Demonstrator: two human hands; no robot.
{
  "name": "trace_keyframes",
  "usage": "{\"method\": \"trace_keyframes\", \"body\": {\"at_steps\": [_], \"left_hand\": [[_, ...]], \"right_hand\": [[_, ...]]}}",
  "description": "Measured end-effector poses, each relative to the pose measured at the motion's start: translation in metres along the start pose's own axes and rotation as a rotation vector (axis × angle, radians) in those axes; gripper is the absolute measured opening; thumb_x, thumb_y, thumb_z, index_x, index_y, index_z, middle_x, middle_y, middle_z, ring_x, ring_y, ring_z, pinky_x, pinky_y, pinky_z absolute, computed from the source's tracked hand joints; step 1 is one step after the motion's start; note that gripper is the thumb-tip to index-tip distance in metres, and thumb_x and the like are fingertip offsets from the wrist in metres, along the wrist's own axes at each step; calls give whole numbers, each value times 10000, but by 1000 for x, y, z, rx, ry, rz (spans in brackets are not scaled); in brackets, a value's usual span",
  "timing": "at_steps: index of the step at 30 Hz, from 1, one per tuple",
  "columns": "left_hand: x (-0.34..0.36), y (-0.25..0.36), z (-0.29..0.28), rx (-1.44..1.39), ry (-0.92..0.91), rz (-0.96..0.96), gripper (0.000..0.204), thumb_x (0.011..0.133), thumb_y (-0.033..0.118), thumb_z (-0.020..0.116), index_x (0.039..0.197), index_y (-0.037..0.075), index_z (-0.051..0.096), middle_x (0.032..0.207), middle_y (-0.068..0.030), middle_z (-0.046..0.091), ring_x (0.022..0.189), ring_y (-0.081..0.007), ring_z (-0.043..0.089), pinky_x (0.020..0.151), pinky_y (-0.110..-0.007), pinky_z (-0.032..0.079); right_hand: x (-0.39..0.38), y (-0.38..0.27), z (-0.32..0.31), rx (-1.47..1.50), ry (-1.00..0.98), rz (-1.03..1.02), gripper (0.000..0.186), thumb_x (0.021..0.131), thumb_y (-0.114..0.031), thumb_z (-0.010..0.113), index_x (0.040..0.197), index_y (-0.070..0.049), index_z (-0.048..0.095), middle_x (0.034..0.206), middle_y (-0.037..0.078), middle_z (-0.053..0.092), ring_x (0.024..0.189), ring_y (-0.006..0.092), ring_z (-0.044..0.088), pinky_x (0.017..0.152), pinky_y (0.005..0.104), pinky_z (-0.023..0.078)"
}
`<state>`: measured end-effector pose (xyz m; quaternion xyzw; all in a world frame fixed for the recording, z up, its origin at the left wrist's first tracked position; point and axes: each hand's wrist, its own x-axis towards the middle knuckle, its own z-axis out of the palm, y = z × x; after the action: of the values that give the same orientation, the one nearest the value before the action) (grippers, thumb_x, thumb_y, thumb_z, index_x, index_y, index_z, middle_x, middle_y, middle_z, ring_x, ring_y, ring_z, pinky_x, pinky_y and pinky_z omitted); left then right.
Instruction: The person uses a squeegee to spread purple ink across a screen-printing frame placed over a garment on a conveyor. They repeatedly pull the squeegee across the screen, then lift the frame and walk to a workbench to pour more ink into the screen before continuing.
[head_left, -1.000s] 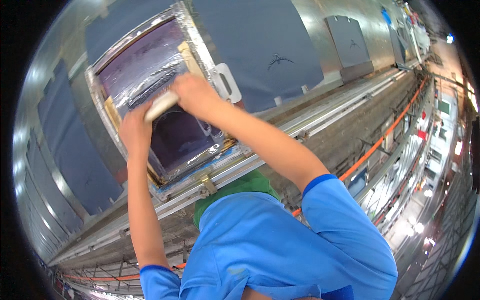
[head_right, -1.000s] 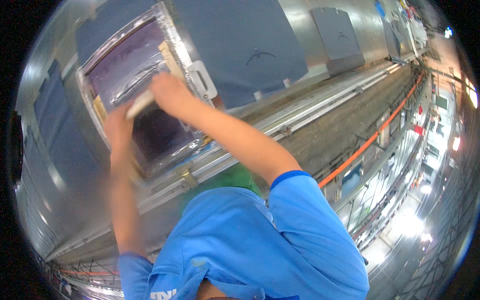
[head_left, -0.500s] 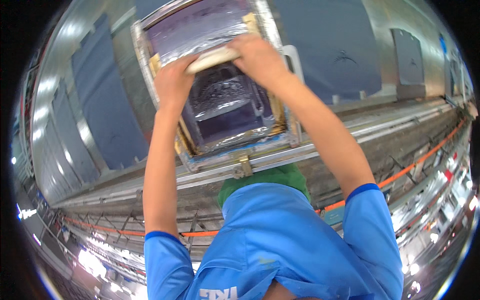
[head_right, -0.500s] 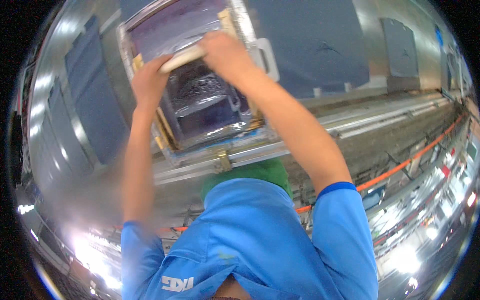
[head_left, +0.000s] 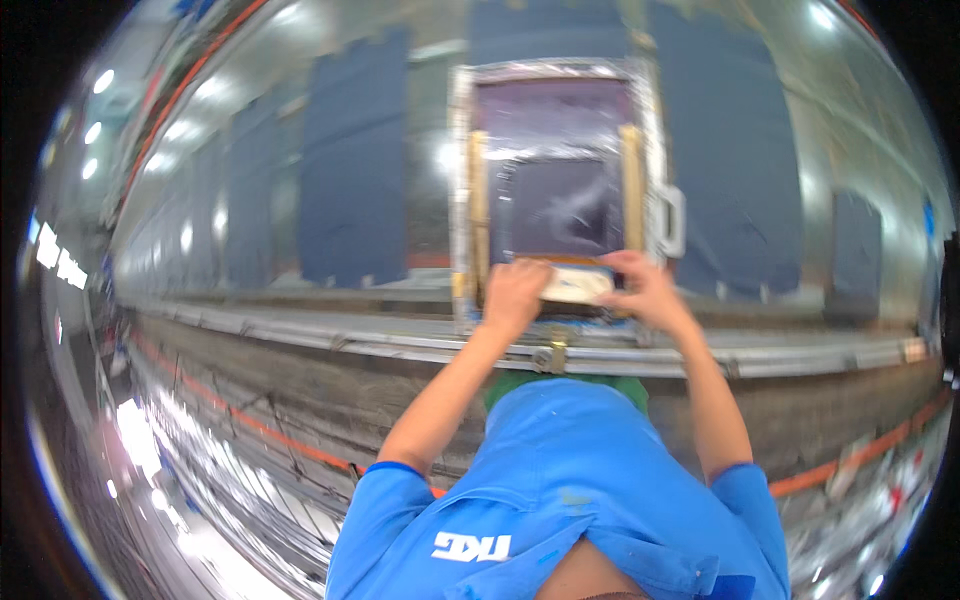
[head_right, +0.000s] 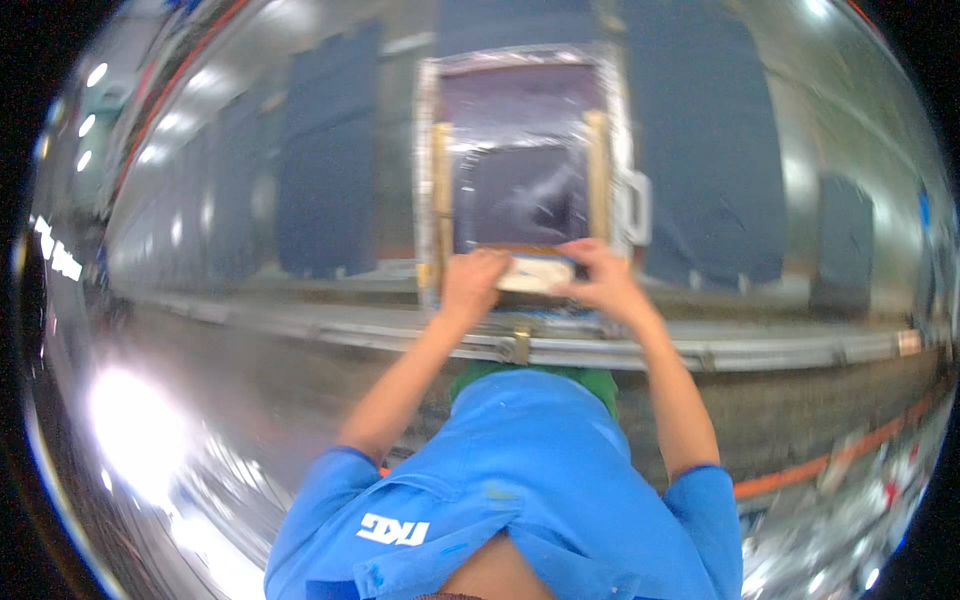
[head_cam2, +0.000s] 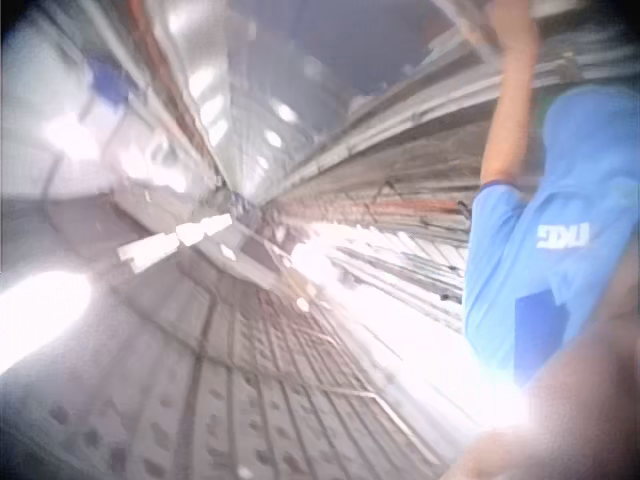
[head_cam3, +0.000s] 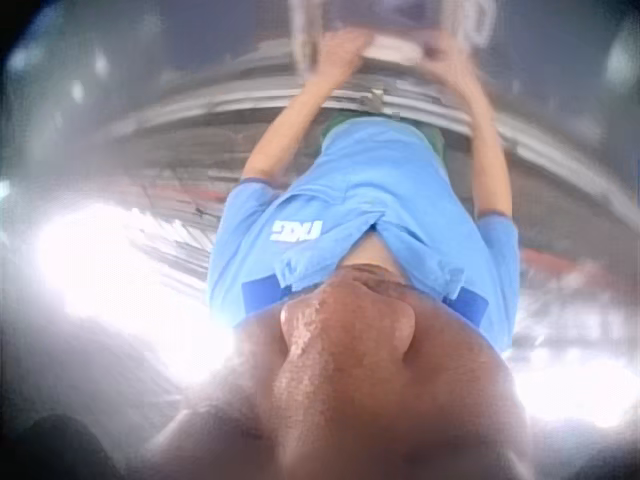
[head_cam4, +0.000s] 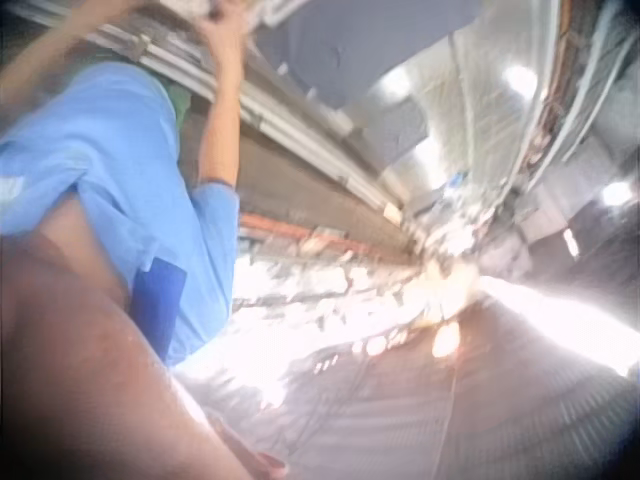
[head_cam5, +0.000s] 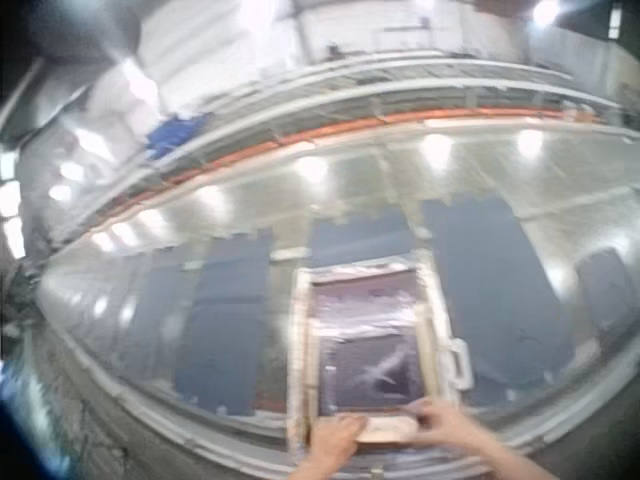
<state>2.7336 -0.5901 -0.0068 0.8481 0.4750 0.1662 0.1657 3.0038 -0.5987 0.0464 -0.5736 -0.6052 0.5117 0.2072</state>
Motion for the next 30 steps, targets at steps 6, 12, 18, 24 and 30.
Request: {"method": "trace_keyframes", "body": {"at_steps": [6, 12, 18, 24, 30], "left_hand": [[-5, -9, -6, 5, -83, 76, 371, 678, 3, 680, 1027, 124, 705, 1108, -36, 689, 1123, -245, 599, 866, -414, 444], [-33, -11, -2, -49, -52, 12, 479, 700, 29, 707, 1161, 149, 665, 1255, 4, 652, 1199, -223, 564, 896, -393, 428], [-62, -42, -60, -94, 84, 15, 518, 663, 72, 731, 1171, 163, 686, 1378, -45, 603, 1255, -241, 550, 906, -402, 465], [-110, -182, -147, -27, 86, -18, 537, 652, 60, 716, 1181, 153, 698, 1263, -33, 664, 1164, -232, 596, 938, -400, 482], [-127, -219, -199, 79, 8, -3, 544, 664, 43, 710, 1197, 151, 692, 1227, -6, 675, 1109, -222, 605, 866, -382, 465]], "right_hand": [[81, 144, -54, 337, 632, 175, 360, 982, -212, 621, 1314, -72, 622, 845, 6, 600, 699, 145, 558, 659, 270, 482], [88, 125, -56, -18, 808, 49, 334, 987, -283, 602, 1221, -55, 671, 1053, 100, 706, 967, 212, 647, 871, 339, 491], [112, 9, -22, -197, 892, -15, 315, 973, -296, 616, 1150, -49, 701, 1104, 141, 715, 1022, 270, 669, 916, 358, 493], [193, -74, 136, -27, 872, -93, 293, 988, -289, 592, 1135, -55, 688, 1085, 152, 710, 1012, 281, 669, 913, 377, 488], [194, -125, 183, -6, 875, -20, 253, 989, -270, 596, 1095, -55, 678, 841, 161, 684, 776, 248, 652, 746, 382, 497]]}}
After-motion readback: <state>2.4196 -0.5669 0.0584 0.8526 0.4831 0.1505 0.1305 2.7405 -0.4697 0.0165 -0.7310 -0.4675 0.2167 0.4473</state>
